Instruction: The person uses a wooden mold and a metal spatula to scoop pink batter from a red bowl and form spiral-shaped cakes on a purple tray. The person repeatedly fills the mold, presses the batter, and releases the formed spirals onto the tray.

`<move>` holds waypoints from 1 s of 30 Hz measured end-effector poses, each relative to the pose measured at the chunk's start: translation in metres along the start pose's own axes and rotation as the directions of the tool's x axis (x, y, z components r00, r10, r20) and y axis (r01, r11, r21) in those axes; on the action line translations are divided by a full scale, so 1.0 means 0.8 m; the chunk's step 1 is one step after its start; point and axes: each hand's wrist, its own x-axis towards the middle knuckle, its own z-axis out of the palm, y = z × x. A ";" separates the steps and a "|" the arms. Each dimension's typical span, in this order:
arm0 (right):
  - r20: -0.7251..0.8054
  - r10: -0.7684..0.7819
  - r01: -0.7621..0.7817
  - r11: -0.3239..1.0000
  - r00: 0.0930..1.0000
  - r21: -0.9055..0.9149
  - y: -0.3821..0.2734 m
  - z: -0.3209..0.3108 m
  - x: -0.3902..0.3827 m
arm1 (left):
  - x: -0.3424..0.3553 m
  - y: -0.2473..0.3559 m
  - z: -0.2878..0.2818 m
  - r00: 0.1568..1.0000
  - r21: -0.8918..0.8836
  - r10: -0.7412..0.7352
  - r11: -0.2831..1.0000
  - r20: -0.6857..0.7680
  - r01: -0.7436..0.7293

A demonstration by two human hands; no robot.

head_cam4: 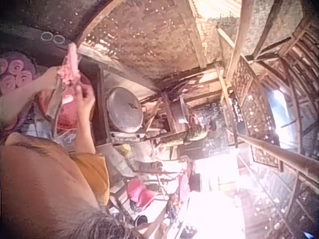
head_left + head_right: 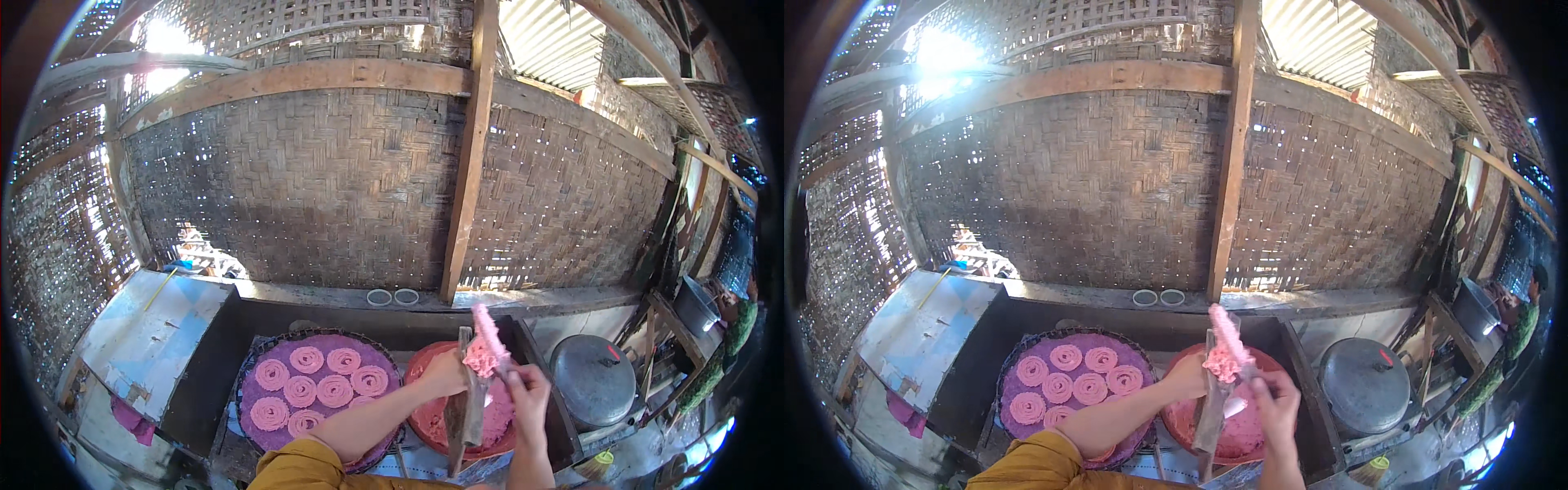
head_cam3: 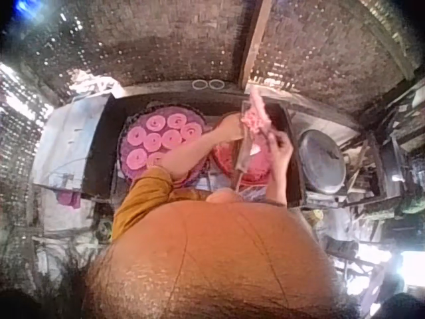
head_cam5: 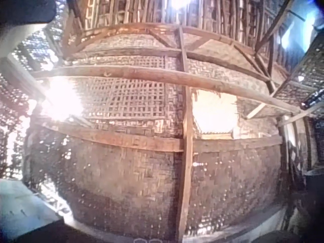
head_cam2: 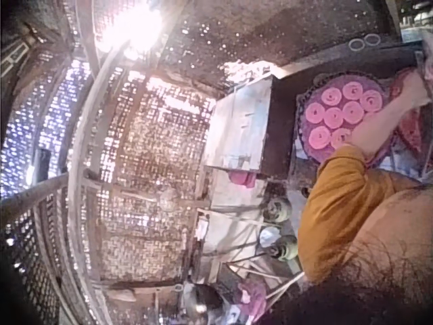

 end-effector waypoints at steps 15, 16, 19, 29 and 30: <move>0.134 -0.641 0.541 0.495 0.756 -0.680 0.003 -0.002 -0.001 | -0.024 -0.071 -0.003 0.877 0.102 -0.471 0.872 -0.096 0.479; 0.171 -0.636 0.558 0.479 0.752 -0.677 0.006 -0.004 -0.007 | -0.016 -0.056 -0.010 0.928 0.139 -0.359 0.918 -0.101 0.370; 0.272 -0.606 0.641 0.552 0.748 -0.532 0.002 -0.004 -0.027 | -0.041 -0.132 -0.015 0.882 0.119 -0.471 0.874 -0.033 0.471; 0.101 -0.544 0.480 0.619 0.833 -0.621 -0.004 0.028 -0.005 | -0.026 -0.089 -0.010 0.966 0.236 -0.221 0.940 -0.133 0.247; 0.151 -0.542 0.510 0.607 0.826 -0.610 -0.010 0.031 -0.018 | -0.038 -0.111 -0.010 0.954 0.242 -0.264 0.925 -0.141 0.292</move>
